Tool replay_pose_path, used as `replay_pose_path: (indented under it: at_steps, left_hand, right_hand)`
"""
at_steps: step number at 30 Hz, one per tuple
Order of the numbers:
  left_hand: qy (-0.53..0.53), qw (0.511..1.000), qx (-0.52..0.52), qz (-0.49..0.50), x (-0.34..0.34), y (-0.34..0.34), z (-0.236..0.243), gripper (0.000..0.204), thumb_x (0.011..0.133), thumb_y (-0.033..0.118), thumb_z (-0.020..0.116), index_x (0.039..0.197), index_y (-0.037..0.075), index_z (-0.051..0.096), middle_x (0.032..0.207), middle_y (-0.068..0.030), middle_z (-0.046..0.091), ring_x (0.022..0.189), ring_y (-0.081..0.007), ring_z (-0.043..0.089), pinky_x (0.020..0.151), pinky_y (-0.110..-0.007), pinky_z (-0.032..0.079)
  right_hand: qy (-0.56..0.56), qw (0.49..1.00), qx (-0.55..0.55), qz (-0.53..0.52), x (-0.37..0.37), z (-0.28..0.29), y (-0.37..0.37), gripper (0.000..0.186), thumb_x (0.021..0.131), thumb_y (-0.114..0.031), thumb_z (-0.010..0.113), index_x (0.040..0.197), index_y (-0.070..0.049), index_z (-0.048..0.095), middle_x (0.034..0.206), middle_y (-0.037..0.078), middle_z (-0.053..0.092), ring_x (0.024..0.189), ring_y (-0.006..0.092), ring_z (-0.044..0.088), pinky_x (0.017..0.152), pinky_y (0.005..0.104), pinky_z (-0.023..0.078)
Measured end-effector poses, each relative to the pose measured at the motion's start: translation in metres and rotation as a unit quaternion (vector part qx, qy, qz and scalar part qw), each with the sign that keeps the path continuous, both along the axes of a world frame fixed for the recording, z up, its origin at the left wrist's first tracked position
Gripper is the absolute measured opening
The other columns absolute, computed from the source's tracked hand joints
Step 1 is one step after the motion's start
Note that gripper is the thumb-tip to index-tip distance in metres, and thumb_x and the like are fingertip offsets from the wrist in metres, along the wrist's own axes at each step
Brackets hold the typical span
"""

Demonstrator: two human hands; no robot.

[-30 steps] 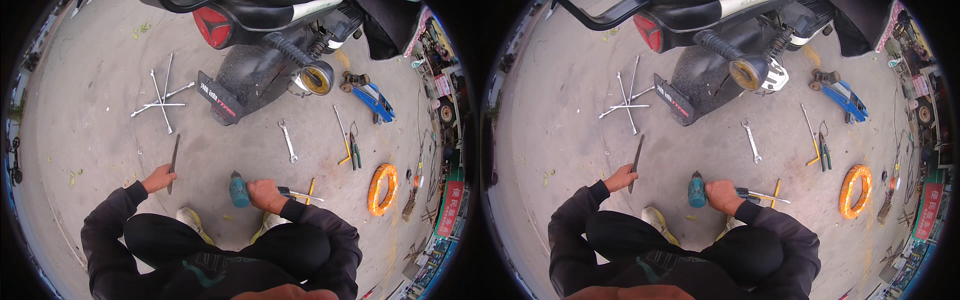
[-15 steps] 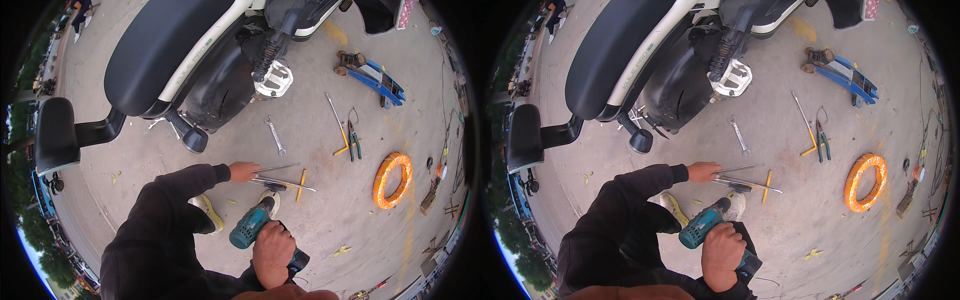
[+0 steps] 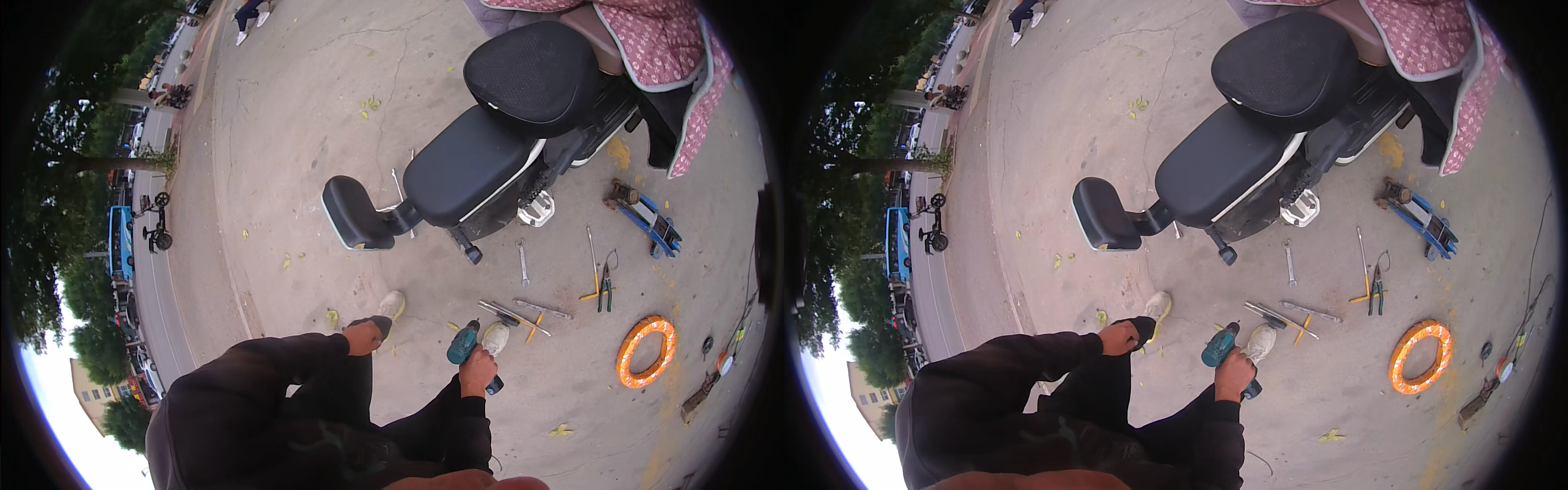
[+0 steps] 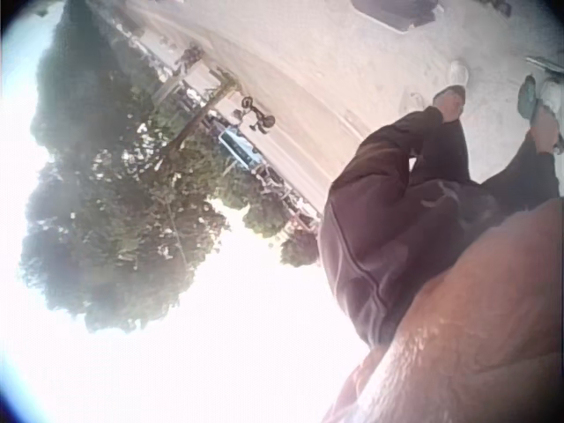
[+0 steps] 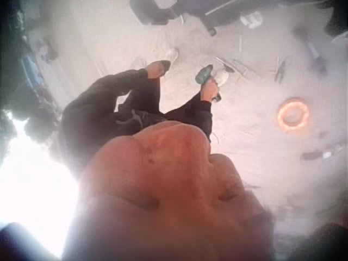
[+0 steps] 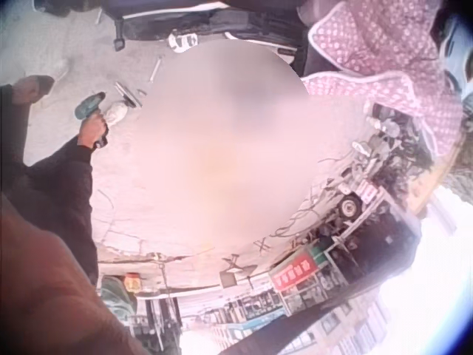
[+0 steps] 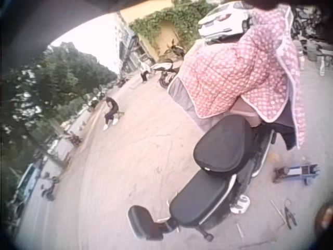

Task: The person works on the rear section of a white scooter, using a cordless drill and hand wrenches to remove and reattach a black plastic cover near the rear wheel and suspension. The person also removes a side panel and adjusts components under the seat area.

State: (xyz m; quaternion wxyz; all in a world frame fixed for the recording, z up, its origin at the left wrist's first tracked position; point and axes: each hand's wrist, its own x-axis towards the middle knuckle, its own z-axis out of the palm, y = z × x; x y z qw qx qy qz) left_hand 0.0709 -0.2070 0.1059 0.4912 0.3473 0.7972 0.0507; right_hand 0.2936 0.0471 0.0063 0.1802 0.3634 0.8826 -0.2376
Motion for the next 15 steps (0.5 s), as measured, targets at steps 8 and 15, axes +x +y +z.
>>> replay_pose_path:
  at_steps: [8, 15]
  left_hand:
    - [0.121, 0.961, -0.114, 0.222, -0.115, -0.251, 0.018, 0.023, 0.089, 0.025, 0.058, 0.091, 0.006, 0.070, 0.100, -0.0206, 0.066, 0.100, -0.0395, 0.063, 0.089, -0.049, 0.051]
    - [0.018, 0.914, -0.186, 0.361, -0.228, -0.392, 0.047, 0.034, 0.091, 0.034, 0.056, 0.099, 0.006, 0.073, 0.105, -0.0213, 0.070, 0.104, -0.0406, 0.064, 0.093, -0.047, 0.050]
  right_hand:
    - [-0.226, 0.957, -0.014, -0.182, -0.022, 0.085, 0.016, 0.031, 0.072, -0.029, 0.074, 0.088, -0.003, 0.070, 0.088, 0.022, 0.072, 0.084, 0.0403, 0.071, 0.078, 0.0493, 0.057]
    - [-0.495, 0.819, -0.144, -0.251, -0.050, 0.173, -0.080, 0.036, 0.074, -0.032, 0.078, 0.095, -0.003, 0.074, 0.094, 0.015, 0.075, 0.089, 0.0254, 0.074, 0.083, 0.0382, 0.057]
